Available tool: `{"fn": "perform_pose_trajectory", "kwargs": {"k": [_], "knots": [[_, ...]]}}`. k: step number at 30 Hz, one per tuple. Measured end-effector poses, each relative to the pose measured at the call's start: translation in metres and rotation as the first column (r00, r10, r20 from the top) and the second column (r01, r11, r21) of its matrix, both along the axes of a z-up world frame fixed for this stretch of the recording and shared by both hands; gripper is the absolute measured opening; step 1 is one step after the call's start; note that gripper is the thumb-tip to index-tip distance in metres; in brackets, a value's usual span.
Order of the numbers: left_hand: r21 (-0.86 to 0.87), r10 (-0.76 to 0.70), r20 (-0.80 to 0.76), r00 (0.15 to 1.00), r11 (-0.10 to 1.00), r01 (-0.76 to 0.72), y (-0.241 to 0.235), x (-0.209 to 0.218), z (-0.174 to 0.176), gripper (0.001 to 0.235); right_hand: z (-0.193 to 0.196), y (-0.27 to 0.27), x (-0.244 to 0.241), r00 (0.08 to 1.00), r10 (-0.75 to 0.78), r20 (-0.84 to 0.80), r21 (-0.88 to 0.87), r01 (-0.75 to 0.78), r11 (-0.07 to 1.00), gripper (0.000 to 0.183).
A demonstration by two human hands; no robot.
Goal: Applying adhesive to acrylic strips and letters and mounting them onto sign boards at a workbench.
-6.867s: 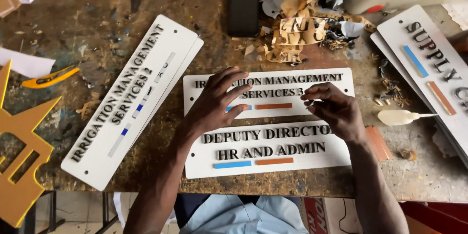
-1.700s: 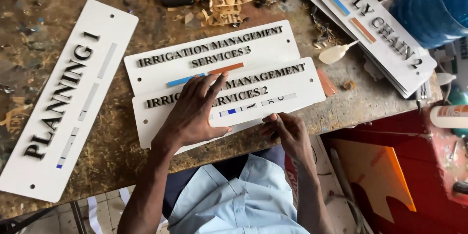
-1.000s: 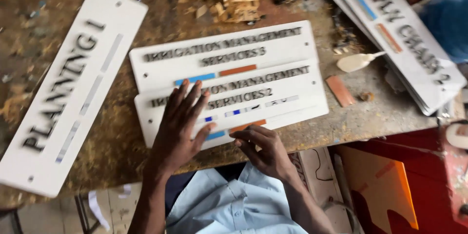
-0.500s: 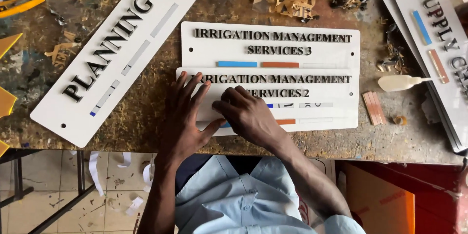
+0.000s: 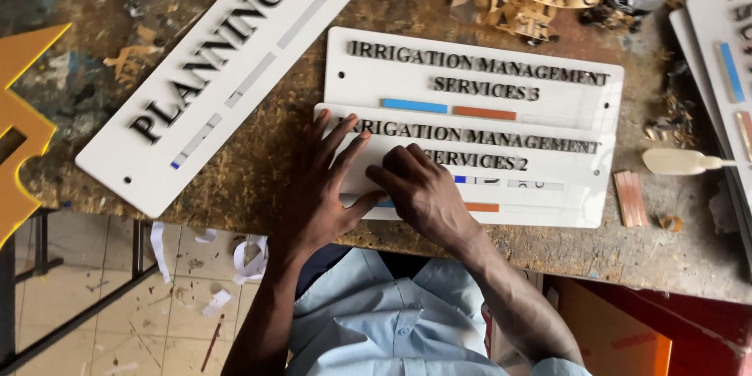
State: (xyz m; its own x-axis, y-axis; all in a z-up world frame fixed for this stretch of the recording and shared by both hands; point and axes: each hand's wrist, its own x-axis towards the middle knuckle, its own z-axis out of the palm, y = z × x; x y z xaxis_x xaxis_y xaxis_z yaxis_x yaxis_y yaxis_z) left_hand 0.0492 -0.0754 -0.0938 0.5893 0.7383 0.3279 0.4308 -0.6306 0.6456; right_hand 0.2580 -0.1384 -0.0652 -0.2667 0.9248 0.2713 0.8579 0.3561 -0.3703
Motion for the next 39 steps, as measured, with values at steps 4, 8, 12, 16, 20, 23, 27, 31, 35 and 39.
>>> {"fn": "perform_pose_trajectory", "kwargs": {"k": [4,8,12,16,20,23,27,31,35,39], "knots": [[0.015,0.011,-0.001,1.0,1.0,-0.011,0.0,-0.002,0.0,0.095,-0.004,-0.002,-0.002,1.0,0.014,0.024,0.026,-0.015,1.0,0.007],[0.0,-0.014,0.02,1.0,1.0,0.014,0.001,-0.002,0.002,0.092,-0.005,-0.003,-0.002,1.0,-0.017,0.017,0.004,0.017,1.0,0.014],[0.0,-0.025,0.008,1.0,1.0,0.025,0.004,-0.004,0.001,0.093,0.003,-0.002,-0.003,1.0,-0.028,-0.012,-0.014,0.028,1.0,0.011],[-0.014,-0.025,-0.004,1.0,1.0,0.025,0.004,-0.003,0.001,0.096,0.013,-0.004,0.0,1.0,-0.028,-0.014,-0.023,0.028,0.999,0.015],[-0.032,-0.028,0.007,1.0,0.999,0.028,0.003,-0.003,0.002,0.094,0.016,-0.007,0.003,1.0,-0.012,-0.018,-0.05,0.011,0.999,0.018],[-0.022,-0.025,0.009,1.0,0.999,0.025,0.003,-0.003,0.003,0.093,0.014,-0.004,-0.002,1.0,-0.016,-0.002,-0.051,0.015,0.999,0.016],[-0.012,-0.03,0.009,1.0,0.999,0.03,0.004,-0.004,0.002,0.097,0.008,0.0,-0.004,1.0,-0.01,0.006,-0.042,0.01,0.999,0.012],[-0.026,-0.036,0.04,0.999,0.999,0.037,0.005,-0.004,0.001,0.098,0.011,-0.002,-0.005,1.0,-0.002,0.028,-0.032,0.003,0.999,0.013],[-0.028,-0.037,0.031,0.999,0.999,0.038,0.005,-0.005,0.002,0.098,0.01,-0.007,-0.003,1.0,0.013,0.02,-0.003,-0.013,1.0,0.018],[-0.025,-0.038,0.04,0.998,0.999,0.039,0.004,-0.005,0.002,0.097,0.012,-0.009,-0.004,0.998,-0.002,0.055,-0.014,0.003,1.0,0.013]]}}
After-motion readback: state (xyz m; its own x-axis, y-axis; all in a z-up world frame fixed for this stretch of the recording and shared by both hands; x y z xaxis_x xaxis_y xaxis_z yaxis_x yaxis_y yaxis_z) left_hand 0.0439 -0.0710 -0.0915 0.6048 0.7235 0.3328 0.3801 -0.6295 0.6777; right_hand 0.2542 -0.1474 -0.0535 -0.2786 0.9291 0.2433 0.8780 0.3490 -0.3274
